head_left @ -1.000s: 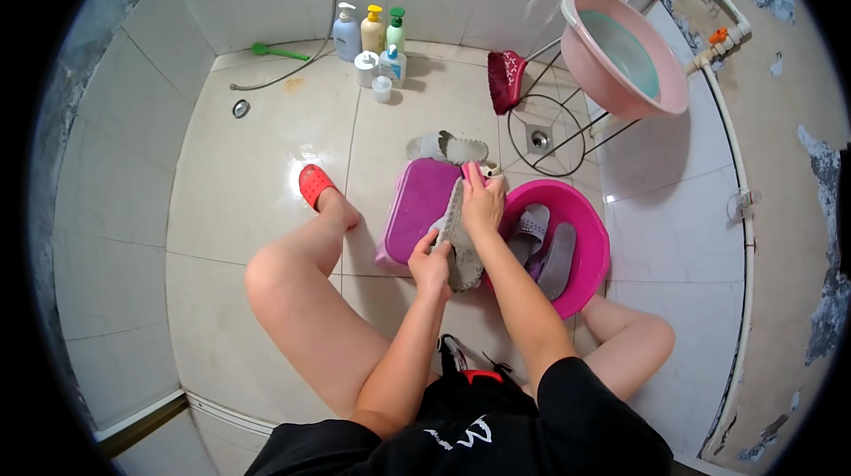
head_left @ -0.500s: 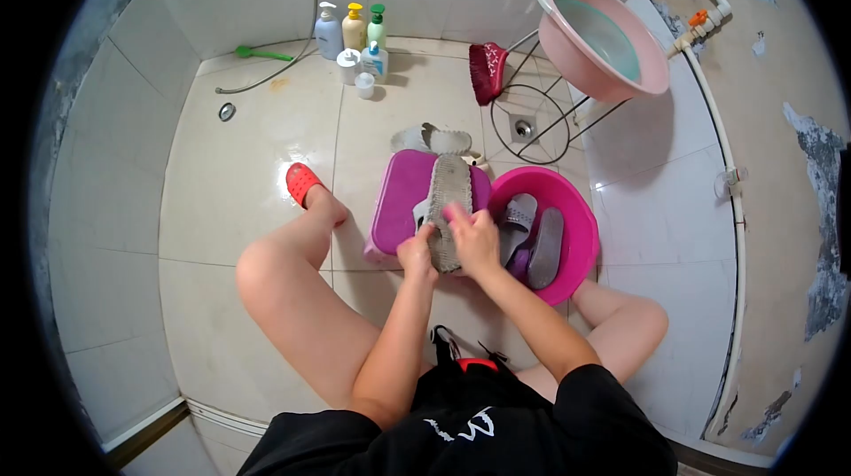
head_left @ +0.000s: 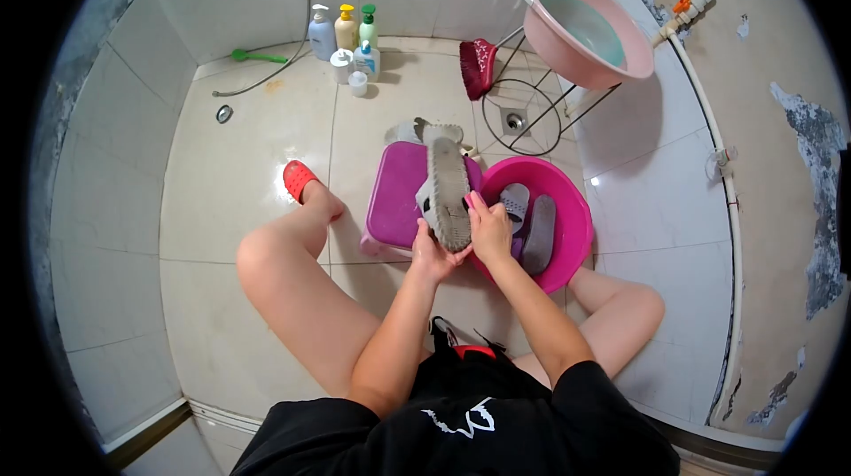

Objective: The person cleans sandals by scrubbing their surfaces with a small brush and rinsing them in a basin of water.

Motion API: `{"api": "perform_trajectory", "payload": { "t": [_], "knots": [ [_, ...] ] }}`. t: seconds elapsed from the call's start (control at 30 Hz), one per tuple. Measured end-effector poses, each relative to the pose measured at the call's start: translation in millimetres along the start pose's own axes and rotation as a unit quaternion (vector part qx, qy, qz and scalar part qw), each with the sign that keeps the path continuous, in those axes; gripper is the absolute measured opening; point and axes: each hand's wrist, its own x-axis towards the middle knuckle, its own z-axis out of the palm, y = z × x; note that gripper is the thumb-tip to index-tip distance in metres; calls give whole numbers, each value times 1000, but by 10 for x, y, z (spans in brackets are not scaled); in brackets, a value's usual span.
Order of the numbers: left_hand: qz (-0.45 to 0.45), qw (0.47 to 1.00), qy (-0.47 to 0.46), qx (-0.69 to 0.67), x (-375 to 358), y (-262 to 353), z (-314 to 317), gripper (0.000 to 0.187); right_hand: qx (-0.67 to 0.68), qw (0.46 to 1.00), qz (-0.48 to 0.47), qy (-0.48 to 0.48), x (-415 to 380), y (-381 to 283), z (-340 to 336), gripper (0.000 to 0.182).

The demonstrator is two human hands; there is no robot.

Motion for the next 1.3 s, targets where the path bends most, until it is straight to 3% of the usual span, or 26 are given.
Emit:
{"api": "perform_trajectory", "payload": {
  "t": [0.07, 0.13, 0.2, 0.27, 0.33, 0.47, 0.53, 0.57, 0.6, 0.67, 0.73, 0.8, 1.0, 1.07, 1.13, 1.2, 1.23, 1.3],
  "knots": [
    [-2, 1000, 6, 3, 213, 30, -185, 68, 76, 995, -35, -49, -261, -185, -95, 30],
    [2, 999, 48, 6, 320, 58, -334, 69, 132, 974, -163, -83, -601, -264, -115, 35],
    [1, 999, 3, -41, 328, -15, -336, 70, 70, 985, -151, -44, -554, -196, -94, 37],
    [26, 999, -12, -27, 123, -26, -69, 67, 35, 999, -20, -21, -330, -46, 20, 40],
    [51, 998, -25, -11, 60, -30, 5, 64, 54, 998, 26, 29, -295, -57, 128, 43],
    [92, 991, 50, 84, 328, -19, -277, 37, 133, 976, -166, 48, -501, -161, 193, 50],
    [127, 974, 55, 178, 237, -68, -173, 38, 79, 992, -84, 53, -335, 173, 329, 49],
    [148, 966, 74, 199, 208, -105, -69, 40, 64, 994, 26, 85, -234, 333, 410, 45],
    [144, 966, 75, 203, 221, -120, -33, 40, 83, 984, 103, 123, -114, 549, 545, 41],
    [131, 966, 83, 206, 259, -114, -14, 37, 152, 963, 196, 107, 53, 875, 720, 38],
    [127, 966, 80, 211, 269, -122, 25, 38, 326, 914, 231, 68, 152, 1157, 1113, 38],
    [130, 970, 77, 190, 327, -136, 29, 39, 364, 874, 319, -35, 62, 1476, 1597, 37],
    [128, 964, 91, 216, 385, -95, 90, 45, 379, 824, 417, -60, -366, 2237, 2463, 43],
    [126, 965, 99, 206, 407, -96, 97, 46, 450, 712, 539, -21, -309, 2171, 2285, 36],
    [133, 964, 107, 204, 423, -116, 116, 47, 467, 684, 561, 1, -217, 2089, 2123, 36],
    [139, 963, 111, 203, 416, -129, 133, 48, 667, 464, 582, -42, -62, 1912, 1748, 36],
    [140, 964, 97, 202, 414, -123, 132, 48, 666, 467, 580, -40, 13, 1836, 1613, 36],
    [143, 967, 82, 196, 407, -121, 86, 48, 745, 396, 532, -71, 115, 1644, 1356, 39]
  ]
}}
